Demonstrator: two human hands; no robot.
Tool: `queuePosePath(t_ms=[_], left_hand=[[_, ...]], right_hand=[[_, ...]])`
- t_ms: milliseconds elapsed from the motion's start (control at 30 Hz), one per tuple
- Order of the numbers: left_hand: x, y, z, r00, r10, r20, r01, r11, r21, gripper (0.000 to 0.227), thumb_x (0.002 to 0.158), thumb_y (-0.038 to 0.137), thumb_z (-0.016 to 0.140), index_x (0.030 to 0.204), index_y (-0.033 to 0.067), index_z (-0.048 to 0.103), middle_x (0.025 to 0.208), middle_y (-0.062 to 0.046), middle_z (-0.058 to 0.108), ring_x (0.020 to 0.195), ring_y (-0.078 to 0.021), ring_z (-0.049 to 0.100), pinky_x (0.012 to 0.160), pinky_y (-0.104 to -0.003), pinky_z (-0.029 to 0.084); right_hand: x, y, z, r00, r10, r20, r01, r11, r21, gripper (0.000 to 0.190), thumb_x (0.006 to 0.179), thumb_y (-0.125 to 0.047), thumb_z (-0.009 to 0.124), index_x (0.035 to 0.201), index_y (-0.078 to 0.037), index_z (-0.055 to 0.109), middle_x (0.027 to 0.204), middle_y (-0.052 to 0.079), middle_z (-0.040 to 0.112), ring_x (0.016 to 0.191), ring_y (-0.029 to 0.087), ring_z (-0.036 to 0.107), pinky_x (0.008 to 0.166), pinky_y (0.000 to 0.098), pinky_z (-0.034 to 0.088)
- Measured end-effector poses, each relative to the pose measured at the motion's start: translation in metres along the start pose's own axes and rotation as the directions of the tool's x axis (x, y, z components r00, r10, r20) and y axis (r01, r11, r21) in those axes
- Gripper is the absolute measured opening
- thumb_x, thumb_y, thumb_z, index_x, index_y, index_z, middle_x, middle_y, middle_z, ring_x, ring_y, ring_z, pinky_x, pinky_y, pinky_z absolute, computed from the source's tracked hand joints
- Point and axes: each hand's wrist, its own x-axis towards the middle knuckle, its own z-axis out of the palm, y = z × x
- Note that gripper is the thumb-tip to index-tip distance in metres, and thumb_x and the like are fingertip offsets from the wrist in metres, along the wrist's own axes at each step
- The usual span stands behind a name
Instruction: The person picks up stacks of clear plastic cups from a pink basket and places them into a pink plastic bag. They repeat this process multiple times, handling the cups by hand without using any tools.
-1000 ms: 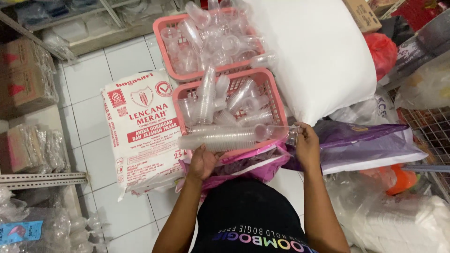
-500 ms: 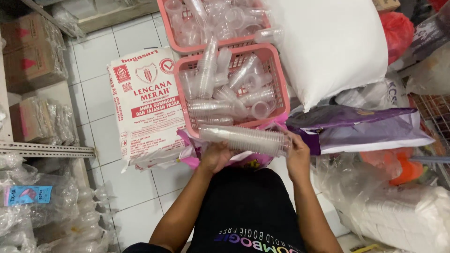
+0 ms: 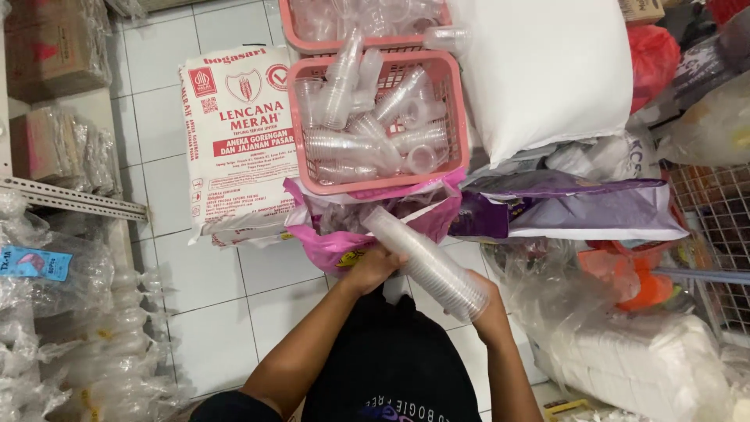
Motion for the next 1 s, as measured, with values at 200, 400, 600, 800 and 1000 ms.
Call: queuePosePath(t_ms=[200, 400, 600, 800, 1000], left_hand=[[-0.012, 0.039, 0.057, 0.991, 0.006, 0.135, 0.039, 0.943, -0.33, 0.089, 0.083, 0.046, 0.085, 0.148, 0.0021, 0.043, 0.134, -0.018, 0.057, 0.123, -0.0307, 0.058, 0.103, -0.046, 0.051], [-0.052, 0.034, 0.049, 0.988, 0.013, 0.155, 0.079, 0.817, -0.571, 0.101, 0.077, 0.054, 0.087, 0.154, 0.0098, 0.039, 0.149, -0.014, 0.05, 0.14, -0.0339, 0.05, 0.114, -0.055, 0.048], [-0.1, 0.015, 0.027, 1.0, 0.007, -0.024, -0.021, 0.776, -0.63, 0.101, 0.078, 0.062, 0.081, 0.152, 0.0103, 0.036, 0.15, -0.018, 0.048, 0.138, -0.0399, 0.05, 0.102, -0.063, 0.052], [-0.087, 0.017, -0.014, 0.998, 0.069, -0.007, -0.058, 0.775, -0.629, 0.095, 0.085, 0.066, 0.07, 0.154, 0.0103, 0.035, 0.152, -0.019, 0.047, 0.14, -0.0374, 0.049, 0.106, -0.062, 0.05], [-0.056, 0.029, -0.061, 0.991, 0.129, -0.029, -0.116, 0.747, -0.655, 0.09, 0.09, 0.064, 0.067, 0.153, 0.0074, 0.037, 0.153, -0.019, 0.047, 0.139, -0.0392, 0.049, 0.108, -0.063, 0.048]], right_hand=[[-0.023, 0.006, 0.003, 0.961, 0.184, 0.205, -0.245, 0.908, 0.338, 0.042, 0.091, -0.018, 0.066, 0.127, 0.005, 0.063, 0.086, 0.014, 0.074, 0.06, 0.016, 0.066, 0.054, 0.0307, 0.053], [-0.005, -0.006, 0.006, 0.955, 0.089, 0.284, -0.128, 0.984, 0.124, 0.053, 0.096, -0.017, 0.061, 0.145, -0.004, 0.048, 0.125, 0.011, 0.065, 0.108, 0.017, 0.063, 0.09, 0.032, 0.053], [0.067, -0.012, -0.025, 0.849, 0.055, 0.526, -0.123, 0.988, 0.096, 0.057, 0.087, -0.006, 0.065, 0.142, -0.001, 0.053, 0.125, 0.015, 0.065, 0.114, 0.024, 0.065, 0.098, 0.038, 0.056], [0.218, 0.006, -0.007, 0.987, -0.163, -0.01, 0.146, 0.907, -0.396, 0.038, 0.095, -0.015, 0.067, 0.129, 0.002, 0.062, 0.109, 0.016, 0.073, 0.093, 0.022, 0.07, 0.079, 0.0361, 0.056], [0.297, -0.01, 0.019, 0.981, -0.062, -0.185, -0.046, 0.85, -0.526, 0.053, 0.087, -0.017, 0.057, 0.137, -0.001, 0.056, 0.122, 0.019, 0.069, 0.087, 0.04, 0.077, 0.079, 0.0466, 0.06]])
